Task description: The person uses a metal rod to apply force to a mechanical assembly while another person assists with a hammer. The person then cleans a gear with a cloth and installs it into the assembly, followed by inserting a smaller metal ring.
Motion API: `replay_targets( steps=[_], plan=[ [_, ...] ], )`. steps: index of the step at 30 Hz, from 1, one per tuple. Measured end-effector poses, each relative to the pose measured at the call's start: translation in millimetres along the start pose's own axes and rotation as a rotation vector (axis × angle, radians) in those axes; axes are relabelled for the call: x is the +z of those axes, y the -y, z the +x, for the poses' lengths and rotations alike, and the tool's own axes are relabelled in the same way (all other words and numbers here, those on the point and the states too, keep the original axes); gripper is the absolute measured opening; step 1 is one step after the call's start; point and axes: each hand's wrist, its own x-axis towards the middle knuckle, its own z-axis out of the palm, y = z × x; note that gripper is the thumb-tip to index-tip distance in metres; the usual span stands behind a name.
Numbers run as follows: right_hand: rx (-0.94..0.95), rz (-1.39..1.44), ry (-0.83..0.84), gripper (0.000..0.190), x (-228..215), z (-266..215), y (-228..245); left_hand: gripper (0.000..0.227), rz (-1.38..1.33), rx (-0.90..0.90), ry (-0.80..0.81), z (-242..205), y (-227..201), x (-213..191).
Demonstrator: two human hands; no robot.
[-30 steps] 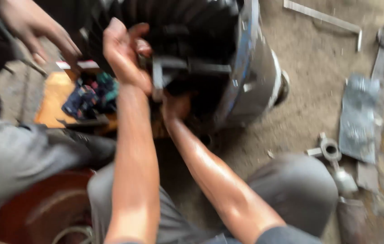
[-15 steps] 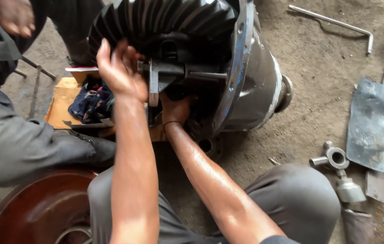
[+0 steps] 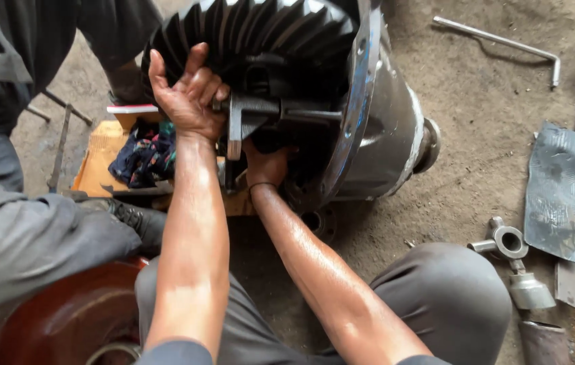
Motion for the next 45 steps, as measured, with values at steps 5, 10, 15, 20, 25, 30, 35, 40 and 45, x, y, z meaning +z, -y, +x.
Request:
replay_targets(
  steps=[5,10,15,20,25,30,35,40,45],
  plan=[
    [0.105,-0.002,0.017,0.139,5.2,-1.0,-5.8,0.062,0.281,0.11,-0.317,3.9,-1.4,-3.6],
    [0.004,0.018,0.015,0.111,4.7,3.4,-4.4,0.06,0.115,0.013,-0.257,14.2,-0.4,-2.1],
    [0.048,-0.022,0.02,0.141,2.1,-0.1,-6.7,0.047,0.391,0.114,-0.322,12.7,7.2,-12.9],
    [0.111,-0.044,0.043,0.145,0.1,-8.3,-0.6,0.047,0.04,0.035,-0.224,9.6,3.6,-24.2],
    [0.125,-0.007,0.053,0.143,2.4,-9.3,-6.0,0.046,0.168,0.081,-0.372,10.1,13.0,-31.0],
    [0.126,-0.079,0.045,0.143,0.4,-3.5,2.1,0.046,-0.011,0.079,0.163,9.1,6.9,-16.6],
    [0.166,0.036,0.046,0.142,2.3,-8.5,3.5,0.049,0.332,0.113,-0.324,4.2,0.8,-14.4],
    [0.149,0.01,0.047,0.14,-2.2,-2.8,2.7,0.051,0.013,0.048,0.083,7.1,3.5,-13.0],
    [0.146,0.059,0.049,0.141,1.2,-5.7,4.2,0.051,0.219,0.105,-0.143,11.9,-1.7,-15.7]
  ],
)
